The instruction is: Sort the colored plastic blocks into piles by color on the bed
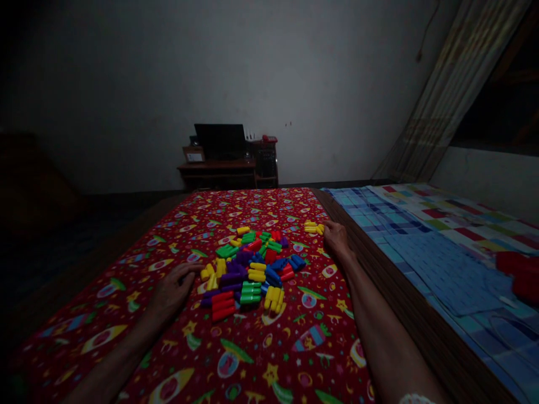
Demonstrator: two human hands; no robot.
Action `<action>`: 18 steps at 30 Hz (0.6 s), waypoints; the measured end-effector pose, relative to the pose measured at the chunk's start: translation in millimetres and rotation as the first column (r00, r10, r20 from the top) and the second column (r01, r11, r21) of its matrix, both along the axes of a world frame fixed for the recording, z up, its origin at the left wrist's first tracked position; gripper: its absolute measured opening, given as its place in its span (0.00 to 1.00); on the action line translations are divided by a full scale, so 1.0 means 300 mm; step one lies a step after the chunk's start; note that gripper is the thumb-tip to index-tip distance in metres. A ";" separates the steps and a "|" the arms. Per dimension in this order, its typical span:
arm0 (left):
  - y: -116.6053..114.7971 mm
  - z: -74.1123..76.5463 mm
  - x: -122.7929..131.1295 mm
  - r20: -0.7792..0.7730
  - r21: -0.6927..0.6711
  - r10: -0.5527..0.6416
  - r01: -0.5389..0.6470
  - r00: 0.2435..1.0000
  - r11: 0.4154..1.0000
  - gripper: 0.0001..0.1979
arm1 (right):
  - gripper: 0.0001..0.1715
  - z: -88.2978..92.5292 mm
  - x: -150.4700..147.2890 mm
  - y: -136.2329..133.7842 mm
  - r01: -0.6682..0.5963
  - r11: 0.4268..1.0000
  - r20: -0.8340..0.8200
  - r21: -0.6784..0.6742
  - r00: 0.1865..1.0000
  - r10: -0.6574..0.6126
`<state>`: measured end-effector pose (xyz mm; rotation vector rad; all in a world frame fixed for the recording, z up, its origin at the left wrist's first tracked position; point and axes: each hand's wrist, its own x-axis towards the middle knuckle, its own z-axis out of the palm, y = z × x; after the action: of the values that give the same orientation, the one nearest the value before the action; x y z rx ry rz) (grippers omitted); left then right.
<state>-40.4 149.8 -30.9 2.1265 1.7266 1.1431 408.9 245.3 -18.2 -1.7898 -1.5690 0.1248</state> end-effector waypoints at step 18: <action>-0.004 -0.001 0.021 0.090 -0.001 0.015 -0.015 0.996 1.000 0.15 | 0.21 0.118 -0.498 -0.146 -0.647 0.760 0.249 -0.061 0.728 0.639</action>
<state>-34.2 148.4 -31.1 2.0322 1.7060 1.2232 259.5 201.5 17.1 -1.1856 -2.3246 0.2021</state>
